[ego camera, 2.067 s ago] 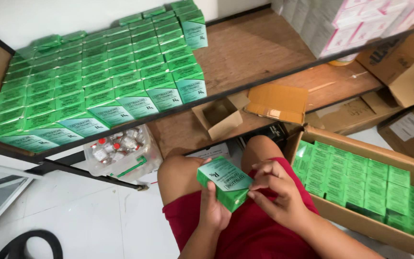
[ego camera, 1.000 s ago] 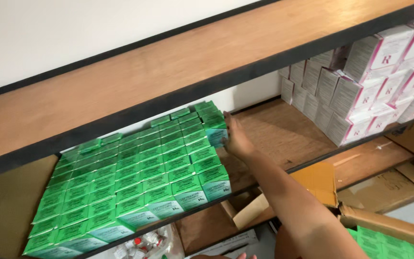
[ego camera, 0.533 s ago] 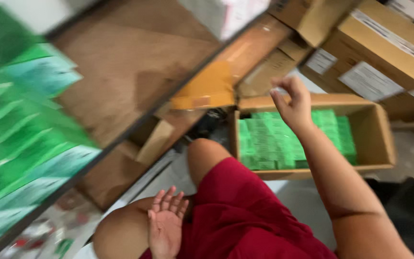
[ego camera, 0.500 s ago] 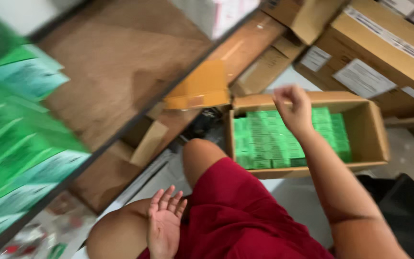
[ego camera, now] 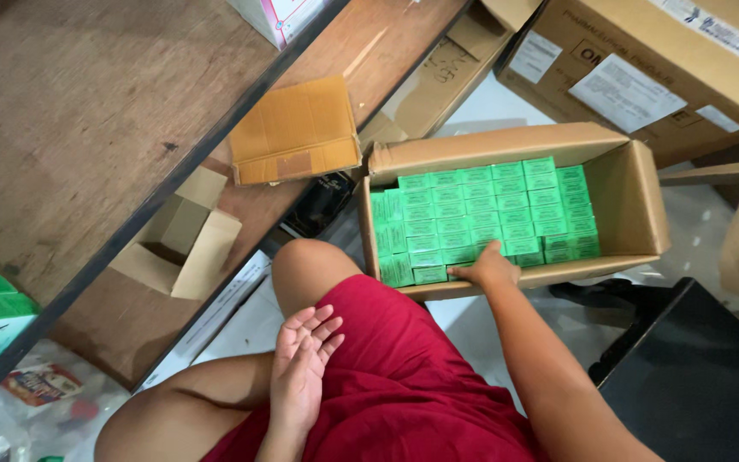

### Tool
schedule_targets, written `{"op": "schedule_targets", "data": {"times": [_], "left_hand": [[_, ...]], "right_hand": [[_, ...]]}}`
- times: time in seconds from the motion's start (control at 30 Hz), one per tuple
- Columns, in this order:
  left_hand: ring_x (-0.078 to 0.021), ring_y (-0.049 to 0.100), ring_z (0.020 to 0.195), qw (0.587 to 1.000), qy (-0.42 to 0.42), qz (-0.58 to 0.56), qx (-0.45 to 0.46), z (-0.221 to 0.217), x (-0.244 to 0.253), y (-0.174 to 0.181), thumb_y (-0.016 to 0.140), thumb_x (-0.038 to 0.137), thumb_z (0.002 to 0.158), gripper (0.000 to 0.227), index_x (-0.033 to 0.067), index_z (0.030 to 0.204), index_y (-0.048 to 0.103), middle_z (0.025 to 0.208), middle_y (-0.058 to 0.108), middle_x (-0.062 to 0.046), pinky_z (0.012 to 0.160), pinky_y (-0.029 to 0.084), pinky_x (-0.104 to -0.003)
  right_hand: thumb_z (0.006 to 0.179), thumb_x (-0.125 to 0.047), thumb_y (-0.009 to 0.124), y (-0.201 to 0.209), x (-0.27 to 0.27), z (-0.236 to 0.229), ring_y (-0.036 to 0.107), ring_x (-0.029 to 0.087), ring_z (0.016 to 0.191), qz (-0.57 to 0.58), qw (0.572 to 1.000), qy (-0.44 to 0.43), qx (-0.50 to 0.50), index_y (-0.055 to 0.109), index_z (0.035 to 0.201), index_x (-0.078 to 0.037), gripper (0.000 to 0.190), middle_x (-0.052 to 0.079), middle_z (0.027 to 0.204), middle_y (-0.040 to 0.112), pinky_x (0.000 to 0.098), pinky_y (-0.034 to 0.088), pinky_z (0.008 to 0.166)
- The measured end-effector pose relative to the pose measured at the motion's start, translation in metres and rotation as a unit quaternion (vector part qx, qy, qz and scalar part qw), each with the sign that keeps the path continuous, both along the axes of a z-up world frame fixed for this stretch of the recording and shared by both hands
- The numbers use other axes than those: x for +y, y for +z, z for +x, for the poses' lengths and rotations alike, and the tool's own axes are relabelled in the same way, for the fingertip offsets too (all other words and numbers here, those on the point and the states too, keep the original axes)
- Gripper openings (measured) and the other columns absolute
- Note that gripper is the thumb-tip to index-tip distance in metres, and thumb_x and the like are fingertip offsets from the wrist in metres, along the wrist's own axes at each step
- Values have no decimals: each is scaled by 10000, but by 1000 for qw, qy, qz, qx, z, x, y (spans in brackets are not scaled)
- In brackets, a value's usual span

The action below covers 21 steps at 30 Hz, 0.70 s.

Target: The person sits on the floor and repeatedly picks up small green boxes from a cardboard box, briefly turns them over, and places them on a nearby shelf. The person handles the boxes one at a time throughout the clip.

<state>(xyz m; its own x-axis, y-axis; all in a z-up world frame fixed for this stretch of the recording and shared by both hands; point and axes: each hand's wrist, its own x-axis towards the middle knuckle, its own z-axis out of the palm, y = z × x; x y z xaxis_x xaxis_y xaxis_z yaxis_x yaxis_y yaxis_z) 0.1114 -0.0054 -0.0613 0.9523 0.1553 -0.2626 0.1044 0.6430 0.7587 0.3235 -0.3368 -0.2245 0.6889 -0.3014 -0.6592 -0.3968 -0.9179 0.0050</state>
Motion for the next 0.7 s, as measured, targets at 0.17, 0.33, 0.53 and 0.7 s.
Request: {"op": "schedule_targets", "data": {"times": [0.17,0.33,0.53,0.7], "left_hand": [[-326,541,1322,999,31,15,-11,-14,8,0,568,263,1012,475,67,1423,433,1450,528,-202,1111,438,-482],[-324,549,1308,998,57,13,-24,-19,10,-6,569,212,1008,458,57,1418,436,1437,533,-207,1094,454,-484],[-326,563,1290,998,46,-15,-28,-29,8,-2,582,204,1009,467,48,1423,432,1425,531,-212,1075,478,-485],[-345,589,1270,996,25,-60,-59,-29,4,9,629,317,991,646,124,1523,317,1466,489,-190,1044,515,-539]], "right_hand": [[569,-587,928,-3,7,5,683,351,1183,52,998,-28,-33,215,1479,10,1301,214,1267,692,457,512,1019],[703,-512,804,-4,20,-13,693,392,1141,26,998,15,-62,149,1561,-31,1181,254,1229,692,482,543,978],[723,-525,799,106,19,-13,688,457,1078,45,985,62,-156,331,1465,-40,1002,308,1155,698,516,545,932],[791,-351,778,251,35,-45,668,474,1049,110,927,137,-331,412,1426,-33,799,299,1121,684,527,534,888]]}}
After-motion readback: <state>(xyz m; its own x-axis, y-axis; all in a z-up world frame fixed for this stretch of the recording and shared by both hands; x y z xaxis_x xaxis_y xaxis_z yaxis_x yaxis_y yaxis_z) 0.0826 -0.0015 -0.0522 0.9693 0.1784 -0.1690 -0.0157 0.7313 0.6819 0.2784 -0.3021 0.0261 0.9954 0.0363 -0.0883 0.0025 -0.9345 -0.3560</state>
